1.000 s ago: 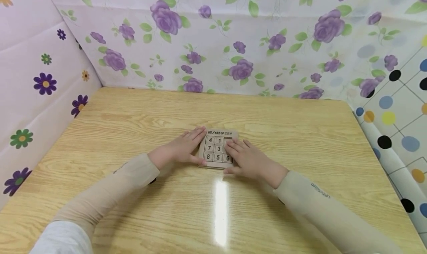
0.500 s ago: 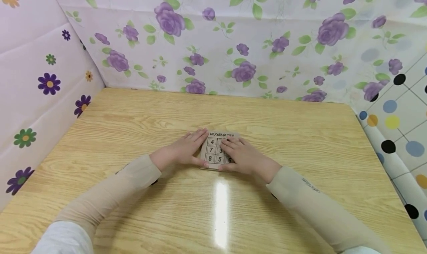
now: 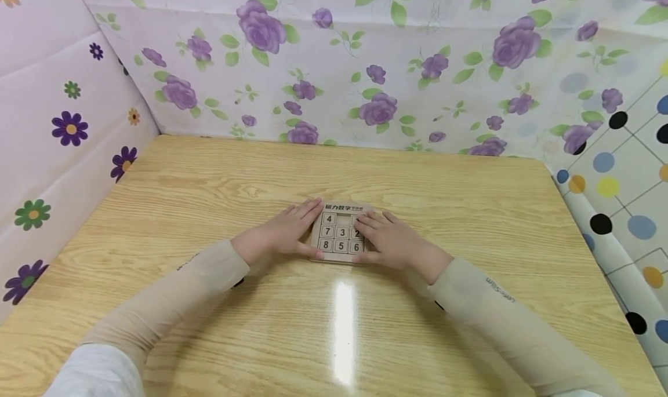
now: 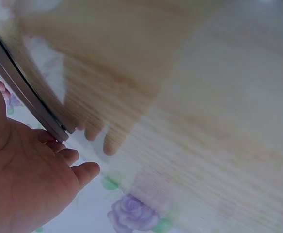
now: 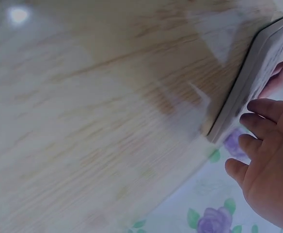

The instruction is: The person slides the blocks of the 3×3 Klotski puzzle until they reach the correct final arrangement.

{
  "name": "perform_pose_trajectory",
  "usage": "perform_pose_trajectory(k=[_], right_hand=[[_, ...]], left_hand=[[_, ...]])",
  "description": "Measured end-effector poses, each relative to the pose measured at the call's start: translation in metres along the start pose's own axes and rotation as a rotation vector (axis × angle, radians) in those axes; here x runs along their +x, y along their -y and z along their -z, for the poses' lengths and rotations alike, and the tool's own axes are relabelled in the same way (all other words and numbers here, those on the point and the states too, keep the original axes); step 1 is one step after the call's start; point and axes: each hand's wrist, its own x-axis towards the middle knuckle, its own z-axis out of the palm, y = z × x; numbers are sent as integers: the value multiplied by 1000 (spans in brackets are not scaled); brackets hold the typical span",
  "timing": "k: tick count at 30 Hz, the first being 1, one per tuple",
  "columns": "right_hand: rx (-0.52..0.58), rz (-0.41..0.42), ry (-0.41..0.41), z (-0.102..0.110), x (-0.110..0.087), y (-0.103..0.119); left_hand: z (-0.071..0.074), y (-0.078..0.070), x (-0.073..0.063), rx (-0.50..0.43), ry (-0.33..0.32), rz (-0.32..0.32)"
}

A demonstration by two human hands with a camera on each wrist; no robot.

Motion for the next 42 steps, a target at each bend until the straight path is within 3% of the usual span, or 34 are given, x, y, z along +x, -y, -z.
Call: perform_pose_trajectory(k=[7, 14, 31, 42], right_hand=[[-22, 60, 2, 3, 21, 14], [-12, 49, 55, 1, 36, 24], [3, 30, 37, -2, 21, 9], [-27, 91, 66, -4, 22, 31]], left_hand=[[2, -1, -2, -3, -2, -11], [1, -3, -2, 20, 8, -9], [2, -3, -4, 16, 4, -8], [2, -5, -4, 16, 4, 0]])
